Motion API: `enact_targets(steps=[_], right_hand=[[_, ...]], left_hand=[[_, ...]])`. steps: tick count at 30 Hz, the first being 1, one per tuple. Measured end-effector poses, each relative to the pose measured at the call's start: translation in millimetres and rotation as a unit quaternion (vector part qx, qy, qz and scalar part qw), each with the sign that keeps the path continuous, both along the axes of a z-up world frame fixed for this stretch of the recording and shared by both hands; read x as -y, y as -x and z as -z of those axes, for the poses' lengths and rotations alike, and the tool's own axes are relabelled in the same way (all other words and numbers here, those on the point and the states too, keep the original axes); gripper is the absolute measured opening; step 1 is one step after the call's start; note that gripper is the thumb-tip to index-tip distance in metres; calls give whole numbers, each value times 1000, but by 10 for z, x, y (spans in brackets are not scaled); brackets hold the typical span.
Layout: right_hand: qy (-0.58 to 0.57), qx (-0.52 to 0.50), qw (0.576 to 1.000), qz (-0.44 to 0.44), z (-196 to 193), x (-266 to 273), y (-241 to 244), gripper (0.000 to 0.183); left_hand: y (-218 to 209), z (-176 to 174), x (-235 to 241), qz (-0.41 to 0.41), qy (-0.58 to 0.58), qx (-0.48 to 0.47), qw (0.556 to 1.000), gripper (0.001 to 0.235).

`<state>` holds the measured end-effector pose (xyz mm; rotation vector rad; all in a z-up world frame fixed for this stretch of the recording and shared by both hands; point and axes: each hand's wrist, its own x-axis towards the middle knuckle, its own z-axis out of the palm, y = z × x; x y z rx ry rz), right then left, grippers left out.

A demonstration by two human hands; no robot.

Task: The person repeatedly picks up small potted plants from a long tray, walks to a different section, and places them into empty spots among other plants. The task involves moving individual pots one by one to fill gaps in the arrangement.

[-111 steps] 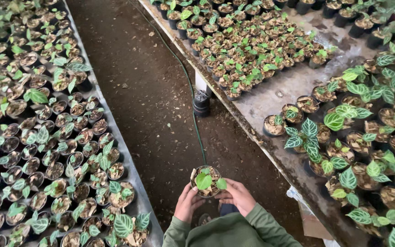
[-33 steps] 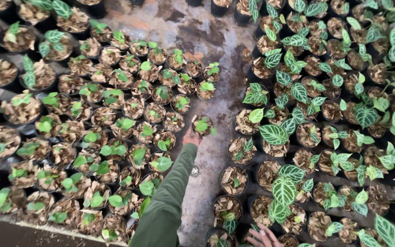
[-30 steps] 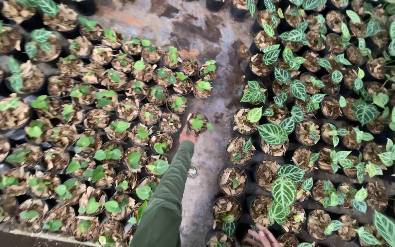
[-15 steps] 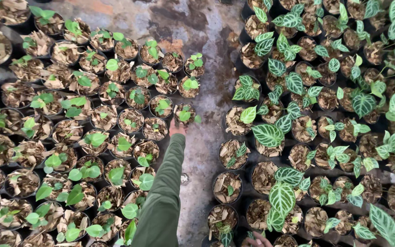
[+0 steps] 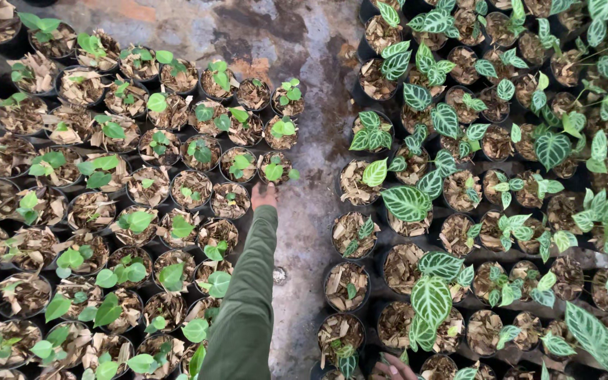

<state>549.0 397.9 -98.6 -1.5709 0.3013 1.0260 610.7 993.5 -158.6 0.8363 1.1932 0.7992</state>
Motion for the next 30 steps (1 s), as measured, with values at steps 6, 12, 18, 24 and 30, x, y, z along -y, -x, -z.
enact_targets(steps=[6, 12, 18, 24, 30], right_hand=[[-274, -127, 952, -40, -484, -202, -24, 70], [65, 40, 997, -12, -528, -257, 214, 51], [10, 70, 997, -20, -678, -159, 294, 50], [7, 34, 999, -2, -990, 0, 497, 48], [-74, 75, 993, 58, -972, 546, 808, 47]], left_hand=[[392, 428, 462, 57, -38, 18, 997, 40], [905, 768, 1189, -109, 397, 544, 731, 21], [1294, -171, 2296, 18, 394, 303, 867, 40], [1472, -859, 3305, 389, -1, 164, 907, 35], [1566, -951, 4114, 533, -44, 136, 834, 39]])
